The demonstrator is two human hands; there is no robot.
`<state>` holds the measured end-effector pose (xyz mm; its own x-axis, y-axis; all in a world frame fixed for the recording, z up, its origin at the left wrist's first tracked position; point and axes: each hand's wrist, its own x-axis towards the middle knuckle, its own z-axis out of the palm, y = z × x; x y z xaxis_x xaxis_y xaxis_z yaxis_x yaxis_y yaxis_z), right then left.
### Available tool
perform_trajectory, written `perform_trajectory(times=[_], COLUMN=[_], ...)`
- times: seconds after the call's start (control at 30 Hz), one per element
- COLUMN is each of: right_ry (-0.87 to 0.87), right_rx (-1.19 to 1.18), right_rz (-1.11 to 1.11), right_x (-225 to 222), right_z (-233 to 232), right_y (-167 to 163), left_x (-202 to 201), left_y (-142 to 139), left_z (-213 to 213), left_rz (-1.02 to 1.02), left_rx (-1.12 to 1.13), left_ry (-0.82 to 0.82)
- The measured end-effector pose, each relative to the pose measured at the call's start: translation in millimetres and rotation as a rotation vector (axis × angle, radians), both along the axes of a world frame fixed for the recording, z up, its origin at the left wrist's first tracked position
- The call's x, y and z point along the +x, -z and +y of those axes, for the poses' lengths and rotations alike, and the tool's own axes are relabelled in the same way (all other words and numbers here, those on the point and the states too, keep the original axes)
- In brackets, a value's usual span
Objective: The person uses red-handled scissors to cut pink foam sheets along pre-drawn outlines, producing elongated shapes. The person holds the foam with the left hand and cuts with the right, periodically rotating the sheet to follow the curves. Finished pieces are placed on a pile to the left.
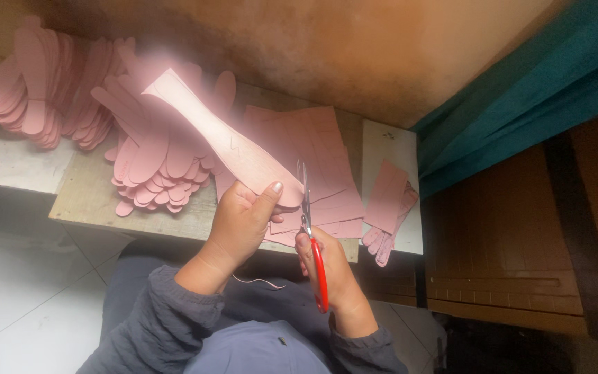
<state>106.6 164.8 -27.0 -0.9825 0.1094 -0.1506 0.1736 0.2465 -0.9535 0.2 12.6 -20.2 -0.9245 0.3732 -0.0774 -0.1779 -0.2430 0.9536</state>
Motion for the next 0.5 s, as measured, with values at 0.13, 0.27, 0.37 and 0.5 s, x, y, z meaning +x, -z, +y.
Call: perform_trajectory(times=[0.13,0.27,0.37,0.5], right_ry=[-0.011,-0.03,-0.036,-0.029], right_rx=[-0.061,-0.035,-0.02,-0.085], right_rz=[0.006,-0.008,-0.01,-0.027], right_x=[1.9,5.6,7.0,8.3], right_z=[2.9,10.7,13.9,13.8], right_y=[6.4,9.0,11.9,16.3], left_x=[0.5,-2.8,-5.0,-7.3], left_y=[1.6,3.6,5.0,7.3], left_z=[-0.1,-3.9,-6.5,-8.1], left_rz=[0.022,0.042,-0.001,0.054], left_rx=[0.058,0.001,-0.06,-0.004], left_ry=[0.013,0.041,0.071,0.091])
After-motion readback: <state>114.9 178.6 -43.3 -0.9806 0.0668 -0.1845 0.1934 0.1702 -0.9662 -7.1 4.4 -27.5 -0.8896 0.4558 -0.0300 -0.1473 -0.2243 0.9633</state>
